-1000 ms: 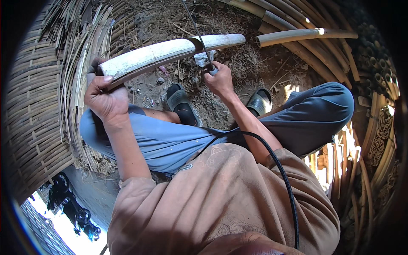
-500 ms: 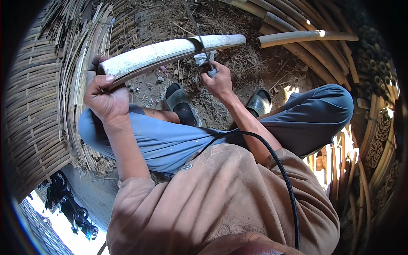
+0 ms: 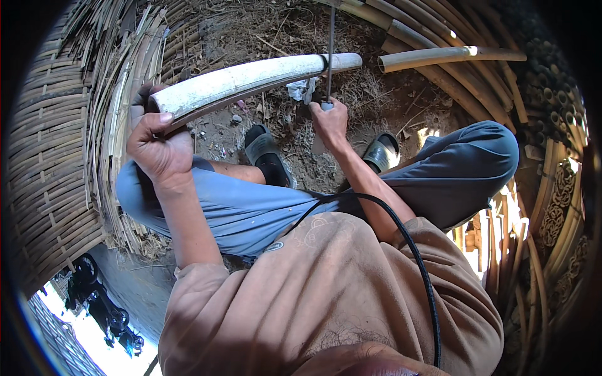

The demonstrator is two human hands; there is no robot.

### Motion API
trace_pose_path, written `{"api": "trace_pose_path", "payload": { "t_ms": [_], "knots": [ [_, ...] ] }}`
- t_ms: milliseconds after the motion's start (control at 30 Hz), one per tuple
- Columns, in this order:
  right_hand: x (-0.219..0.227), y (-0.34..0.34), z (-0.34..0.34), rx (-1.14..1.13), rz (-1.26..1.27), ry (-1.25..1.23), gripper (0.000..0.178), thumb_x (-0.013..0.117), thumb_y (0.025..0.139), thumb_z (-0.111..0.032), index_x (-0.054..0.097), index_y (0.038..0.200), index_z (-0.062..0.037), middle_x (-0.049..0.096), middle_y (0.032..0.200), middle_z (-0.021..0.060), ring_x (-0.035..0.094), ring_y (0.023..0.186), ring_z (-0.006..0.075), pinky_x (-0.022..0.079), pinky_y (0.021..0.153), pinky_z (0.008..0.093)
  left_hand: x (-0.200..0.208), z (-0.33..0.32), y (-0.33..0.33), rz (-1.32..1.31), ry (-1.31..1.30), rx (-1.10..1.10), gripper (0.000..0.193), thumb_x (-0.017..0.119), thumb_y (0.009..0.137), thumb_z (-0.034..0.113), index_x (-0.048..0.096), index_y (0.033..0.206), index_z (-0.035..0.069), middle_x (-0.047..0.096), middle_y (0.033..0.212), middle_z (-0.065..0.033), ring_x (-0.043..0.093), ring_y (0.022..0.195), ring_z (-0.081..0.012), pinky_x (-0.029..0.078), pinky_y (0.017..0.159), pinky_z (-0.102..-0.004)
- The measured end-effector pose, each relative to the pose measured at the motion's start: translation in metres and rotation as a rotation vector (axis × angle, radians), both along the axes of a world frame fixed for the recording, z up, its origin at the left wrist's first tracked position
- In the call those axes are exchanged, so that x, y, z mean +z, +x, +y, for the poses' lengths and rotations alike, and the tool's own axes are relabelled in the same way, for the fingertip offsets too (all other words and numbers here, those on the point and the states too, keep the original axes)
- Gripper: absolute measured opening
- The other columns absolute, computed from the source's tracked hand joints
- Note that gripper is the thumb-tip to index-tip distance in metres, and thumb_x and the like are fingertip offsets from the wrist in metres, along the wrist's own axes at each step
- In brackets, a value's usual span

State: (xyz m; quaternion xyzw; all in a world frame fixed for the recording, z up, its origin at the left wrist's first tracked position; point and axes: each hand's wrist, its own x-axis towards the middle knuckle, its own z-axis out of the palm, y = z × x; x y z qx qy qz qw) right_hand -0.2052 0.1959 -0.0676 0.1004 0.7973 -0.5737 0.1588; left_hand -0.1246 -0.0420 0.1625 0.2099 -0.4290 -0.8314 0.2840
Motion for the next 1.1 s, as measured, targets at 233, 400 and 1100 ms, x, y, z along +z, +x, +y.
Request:
{"api": "trace_pose_path", "payload": {
  "t_ms": [233, 400, 1100],
  "knots": [
    [0.013, -0.004, -0.007, 0.175, 0.259, 0.048, 0.031, 0.068, 0.079, -0.024, 0.073, 0.095, 0.0022, 0.070, 0.074, 0.0210, 0.071, 0.069, 0.0342, 0.055, 0.069, 0.0420, -0.002, -0.005, 0.001, -0.011, 0.017, 0.003, 0.060, 0.055, 0.061, -0.002, 0.060, 0.121, -0.004, 0.065, 0.110, -0.0151, 0.061, 0.113, -0.0319, 0.046, 0.112, -0.0485],
    [-0.013, -0.008, -0.007, 0.097, 0.112, -0.029, 0.029, 0.067, 0.080, -0.023, 0.074, 0.091, 0.0022, 0.072, 0.075, 0.0204, 0.071, 0.069, 0.0321, 0.056, 0.070, 0.0429, -0.006, -0.008, -0.001, -0.018, 0.026, 0.029, 0.060, 0.055, 0.061, -0.002, 0.060, 0.121, -0.004, 0.064, 0.110, -0.0148, 0.061, 0.113, -0.0317, 0.046, 0.111, -0.0496],
    [-0.009, -0.011, 0.003, -0.035, -0.078, 0.042, 0.030, 0.071, 0.081, -0.024, 0.066, 0.081, 0.0057, 0.065, 0.068, 0.0102, 0.061, 0.060, 0.0181, 0.050, 0.058, 0.0361, -0.003, -0.004, -0.001, -0.029, 0.000, 0.025, 0.060, 0.056, 0.061, 0.000, 0.059, 0.120, -0.005, 0.062, 0.110, -0.0144, 0.061, 0.110, -0.0310, 0.047, 0.110, -0.0475]
  ]
}}
